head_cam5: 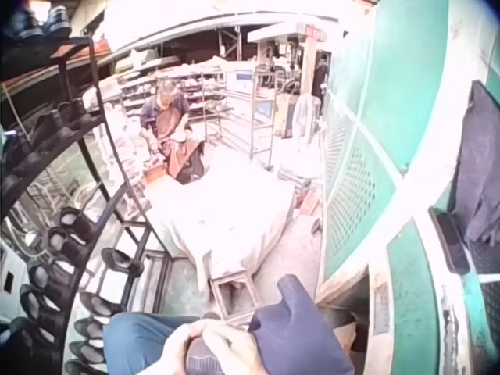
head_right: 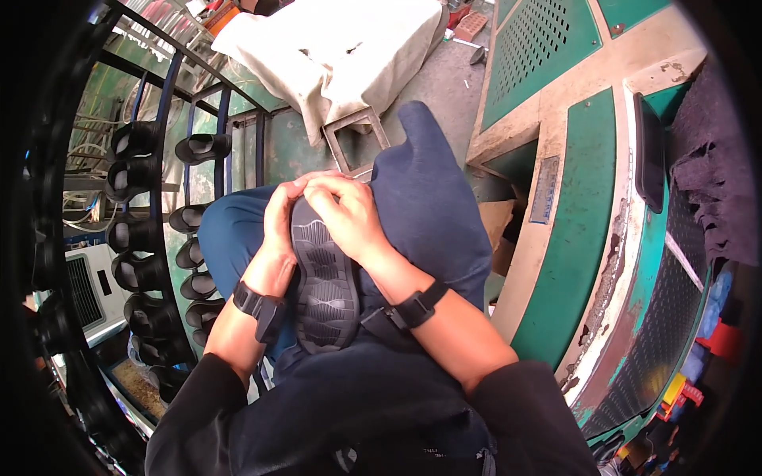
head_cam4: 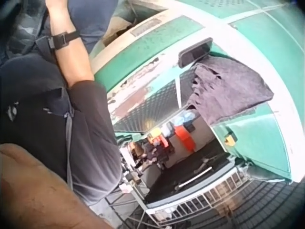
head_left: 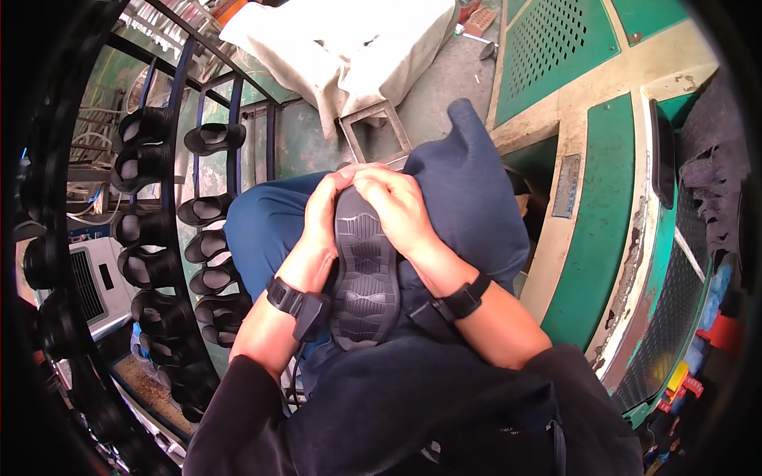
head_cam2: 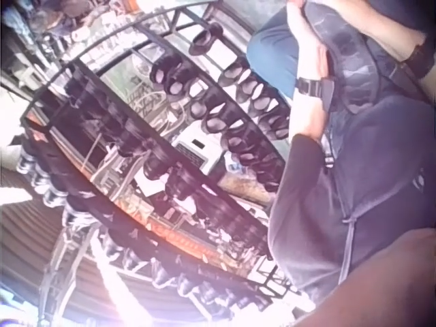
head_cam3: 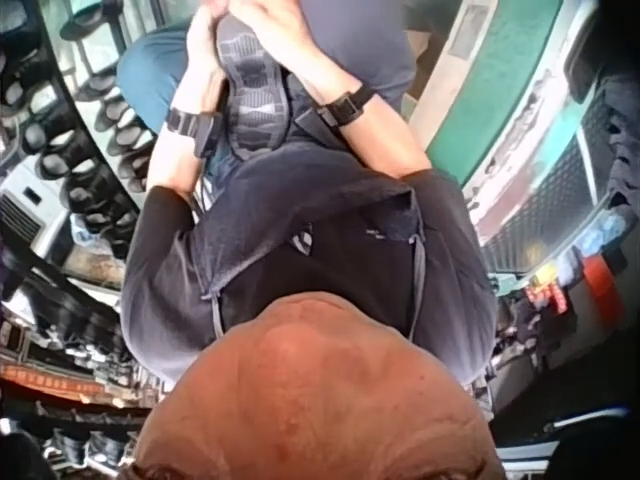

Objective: Checking finished shoes for quality and sorting them on a rack in a factory setting.

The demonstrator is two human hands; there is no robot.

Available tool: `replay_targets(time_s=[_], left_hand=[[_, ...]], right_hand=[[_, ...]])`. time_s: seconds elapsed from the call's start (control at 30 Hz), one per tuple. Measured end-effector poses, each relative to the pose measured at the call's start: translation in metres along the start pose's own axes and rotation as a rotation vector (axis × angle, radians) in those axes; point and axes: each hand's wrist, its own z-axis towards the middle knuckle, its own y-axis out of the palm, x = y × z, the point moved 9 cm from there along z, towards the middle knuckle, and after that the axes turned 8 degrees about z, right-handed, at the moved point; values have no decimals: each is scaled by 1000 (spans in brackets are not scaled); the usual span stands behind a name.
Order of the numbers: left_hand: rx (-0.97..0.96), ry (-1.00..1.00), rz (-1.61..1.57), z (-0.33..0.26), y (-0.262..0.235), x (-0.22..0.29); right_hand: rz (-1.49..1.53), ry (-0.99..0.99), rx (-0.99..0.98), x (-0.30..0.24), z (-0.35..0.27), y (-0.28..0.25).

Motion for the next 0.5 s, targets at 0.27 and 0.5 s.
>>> replay_targets(time_s=[0.27,0.5], left_hand=[[150,-38,89,-37,-12,-6],[120,-376,-375,-138,15,-52]], right_hand=[[186,150,44,9,42,-38],[546,456,228,39,33,-30]])
